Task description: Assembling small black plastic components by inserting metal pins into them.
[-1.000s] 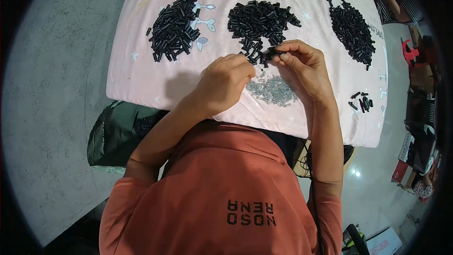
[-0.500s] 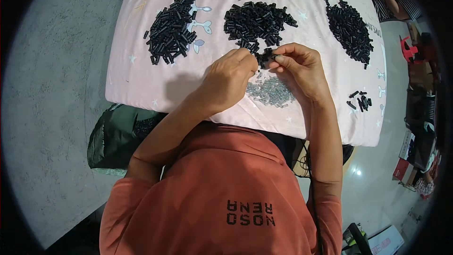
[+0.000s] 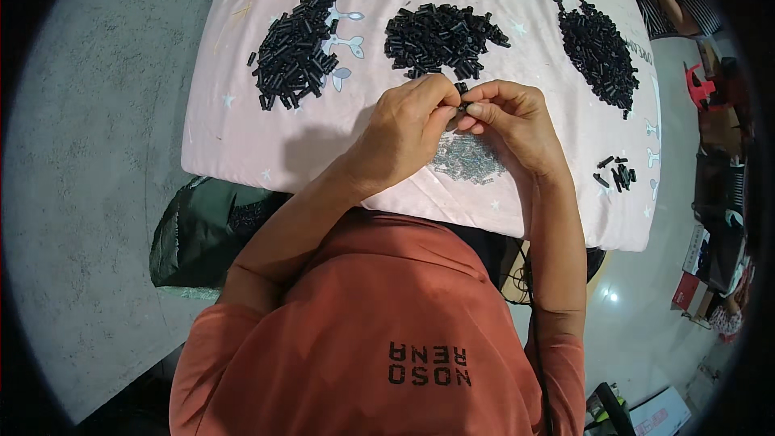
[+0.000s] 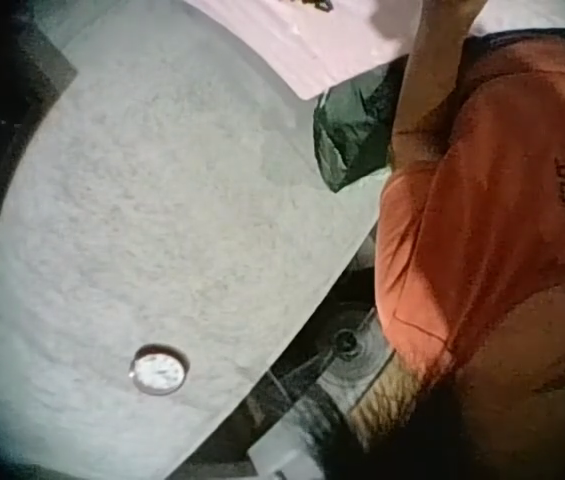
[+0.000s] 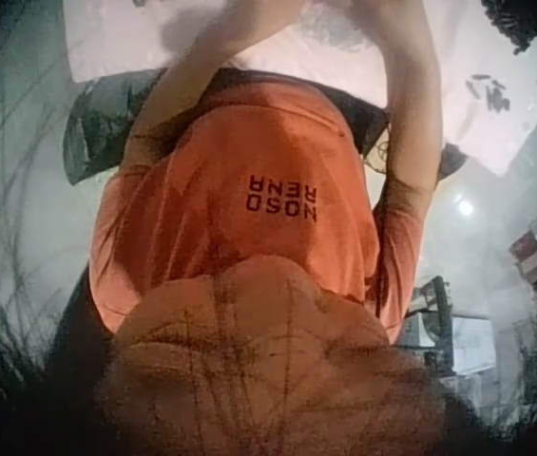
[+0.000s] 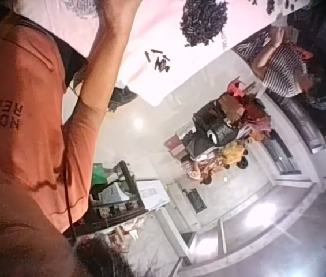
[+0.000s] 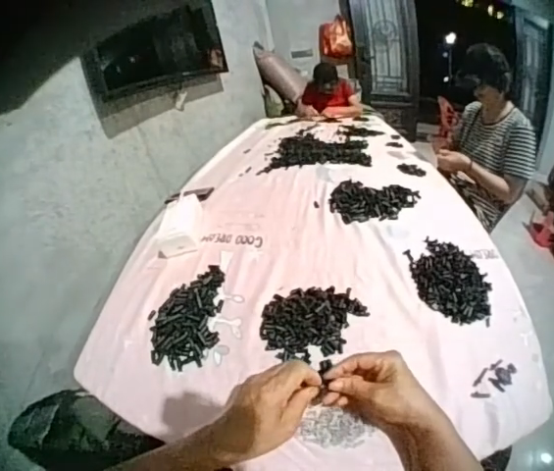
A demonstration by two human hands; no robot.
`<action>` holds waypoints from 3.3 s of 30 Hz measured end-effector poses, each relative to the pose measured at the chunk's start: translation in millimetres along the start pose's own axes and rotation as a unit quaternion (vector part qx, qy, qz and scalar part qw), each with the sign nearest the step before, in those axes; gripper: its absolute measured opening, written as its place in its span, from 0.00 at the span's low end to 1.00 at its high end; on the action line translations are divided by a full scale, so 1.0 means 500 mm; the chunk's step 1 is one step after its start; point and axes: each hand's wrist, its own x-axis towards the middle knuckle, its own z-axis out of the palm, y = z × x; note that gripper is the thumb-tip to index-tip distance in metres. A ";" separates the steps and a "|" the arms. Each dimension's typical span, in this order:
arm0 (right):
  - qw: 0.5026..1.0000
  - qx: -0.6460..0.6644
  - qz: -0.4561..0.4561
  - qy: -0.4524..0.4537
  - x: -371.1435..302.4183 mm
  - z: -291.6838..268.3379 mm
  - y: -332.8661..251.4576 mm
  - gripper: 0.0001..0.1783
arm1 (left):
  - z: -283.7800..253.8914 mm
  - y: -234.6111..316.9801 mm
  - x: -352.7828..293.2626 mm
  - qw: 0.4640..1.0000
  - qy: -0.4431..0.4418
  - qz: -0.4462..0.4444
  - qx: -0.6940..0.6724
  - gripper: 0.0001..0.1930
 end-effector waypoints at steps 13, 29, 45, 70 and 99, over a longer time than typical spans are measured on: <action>0.999 0.049 -0.016 -0.017 -0.001 -0.009 -0.003 0.07 | -0.045 -0.009 0.015 0.998 0.019 -0.052 -0.026 0.02; 0.999 0.038 -0.011 0.013 0.007 -0.010 0.002 0.07 | -0.047 -0.052 -0.027 0.988 -0.021 0.019 0.154 0.06; 1.000 0.018 0.016 0.005 0.002 -0.004 -0.006 0.08 | -0.025 -0.010 -0.011 0.999 -0.002 -0.006 0.043 0.06; 0.999 0.016 -0.016 -0.043 0.001 -0.005 -0.006 0.06 | 0.000 -0.006 -0.015 0.905 -0.024 -0.211 -0.367 0.02; 0.998 0.009 -0.069 -0.009 -0.002 0.004 0.010 0.07 | 0.028 0.003 -0.030 0.897 0.048 -0.189 -0.397 0.04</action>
